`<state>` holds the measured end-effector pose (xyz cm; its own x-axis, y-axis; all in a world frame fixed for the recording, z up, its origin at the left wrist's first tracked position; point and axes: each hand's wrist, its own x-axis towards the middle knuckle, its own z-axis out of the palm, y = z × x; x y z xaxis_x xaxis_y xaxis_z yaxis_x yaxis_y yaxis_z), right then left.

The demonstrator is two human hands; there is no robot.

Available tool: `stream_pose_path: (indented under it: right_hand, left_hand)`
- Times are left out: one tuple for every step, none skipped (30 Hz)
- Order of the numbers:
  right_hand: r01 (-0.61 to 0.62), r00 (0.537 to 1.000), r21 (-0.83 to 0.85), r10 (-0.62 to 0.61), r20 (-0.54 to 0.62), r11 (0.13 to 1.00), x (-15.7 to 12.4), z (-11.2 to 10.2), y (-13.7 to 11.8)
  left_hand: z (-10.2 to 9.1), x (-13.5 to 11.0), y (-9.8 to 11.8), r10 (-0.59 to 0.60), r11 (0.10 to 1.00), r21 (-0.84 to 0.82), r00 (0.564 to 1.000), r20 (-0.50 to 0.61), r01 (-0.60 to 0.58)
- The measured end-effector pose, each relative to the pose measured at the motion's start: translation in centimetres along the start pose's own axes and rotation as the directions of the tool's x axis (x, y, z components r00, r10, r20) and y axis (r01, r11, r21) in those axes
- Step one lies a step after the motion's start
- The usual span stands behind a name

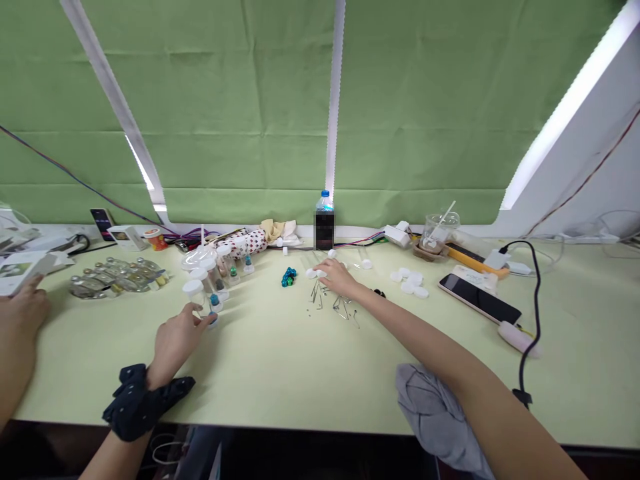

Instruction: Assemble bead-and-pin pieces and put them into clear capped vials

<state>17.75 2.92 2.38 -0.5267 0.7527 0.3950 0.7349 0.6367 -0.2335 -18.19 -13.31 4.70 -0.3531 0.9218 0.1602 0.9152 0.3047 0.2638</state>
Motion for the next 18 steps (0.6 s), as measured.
stream_pose_path:
  right_hand:
    - [0.012, 1.0, -0.043, -0.011, 0.02, 0.999, 0.3, 0.4, -0.5]
    - [0.024, 0.999, -0.081, -0.021, 0.038, 0.996, 0.6, 0.7, -0.9]
    - [0.03, 0.999, -0.115, -0.024, 0.049, 0.993, 0.9, 1.0, -1.2]
    - [0.034, 0.998, -0.14, -0.026, 0.055, 0.99, 1.1, 1.3, -1.5]
    - [0.037, 0.998, -0.156, -0.029, 0.055, 0.987, 1.3, 1.5, -1.7]
    - [0.037, 0.998, -0.164, -0.029, 0.052, 0.986, 1.6, 1.7, -1.8]
    - [0.039, 0.998, -0.167, -0.031, 0.05, 0.985, 1.8, 1.8, -1.8]
    - [0.04, 0.998, -0.165, -0.032, 0.049, 0.985, 2.0, 2.0, -1.8]
    - [0.041, 0.998, -0.163, -0.033, 0.051, 0.986, 2.1, 2.1, -1.7]
    - [0.044, 0.998, -0.162, -0.036, 0.054, 0.986, 2.3, 2.2, -1.6]
    - [0.047, 0.998, -0.162, -0.038, 0.057, 0.986, 2.4, 2.3, -1.5]
    - [0.048, 0.998, -0.165, -0.039, 0.056, 0.985, 2.5, 2.3, -1.4]
    - [0.047, 0.998, -0.17, -0.039, 0.052, 0.984, 2.6, 2.4, -1.3]
    - [0.044, 0.998, -0.176, -0.037, 0.045, 0.983, 2.6, 2.4, -1.3]
    - [0.04, 0.999, -0.181, -0.034, 0.036, 0.983, 2.7, 2.5, -1.2]
    - [0.036, 0.999, -0.183, -0.032, 0.025, 0.982, 2.7, 2.5, -1.2]
    - [0.031, 0.999, -0.182, -0.029, 0.015, 0.983, 2.7, 2.5, -1.2]
    - [0.029, 1.0, -0.178, -0.028, 0.008, 0.984, 2.7, 2.5, -1.2]
  left_hand:
    - [0.0, 0.2, 0.1, 0.001, 1.0, 0.02, 1.0, 0.001, -0.001]
    - [0.1, 0.4, 0.1, -0.002, 1.0, 0.03, 1.0, 0.003, 0.002]
    - [0.1, 0.6, 0.0, -0.008, 1.0, 0.028, 1.0, 0.008, 0.007]
    - [0.1, 0.8, -0.1, -0.017, 1.0, 0.014, 1.0, 0.013, 0.016]
    - [0.1, 0.8, -0.1, -0.025, 1.0, -0.002, 1.0, 0.017, 0.025]
    - [0.1, 0.8, -0.2, -0.034, 0.999, -0.013, 0.999, 0.013, 0.034]
    - [0.0, 0.7, -0.2, -0.045, 0.999, -0.016, 0.999, -0.001, 0.045]
    - [0.0, 0.4, -0.1, -0.058, 0.998, -0.011, 0.998, -0.028, 0.057]
    - [-0.1, 0.1, 0.1, -0.069, 0.998, 0.001, 0.995, -0.065, 0.07]
    - [-0.2, -0.2, 0.3, -0.079, 0.997, 0.016, 0.99, -0.113, 0.081]
    - [-0.3, -0.6, 0.7, -0.065, 0.997, 0.035, 0.985, -0.159, 0.072]
    - [-0.4, -1.0, 1.1, -0.022, 0.998, 0.058, 0.982, -0.189, 0.033]
    - [-0.5, -1.3, 1.6, 0.053, 0.997, 0.071, 0.977, -0.204, -0.039]
    - [-0.5, -1.5, 2.2, 0.133, 0.99, 0.065, 0.969, -0.21, -0.122]
    - [-0.5, -1.7, 2.8, 0.216, 0.976, 0.027, 0.956, -0.198, -0.215]
    - [-0.3, -1.7, 3.5, 0.295, 0.952, -0.039, 0.941, -0.165, -0.305]
    - [-0.1, -1.6, 4.2, 0.367, 0.918, -0.107, 0.921, -0.132, -0.381]
    - [0.2, -1.3, 4.9, 0.433, 0.881, -0.166, 0.897, -0.094, -0.443]
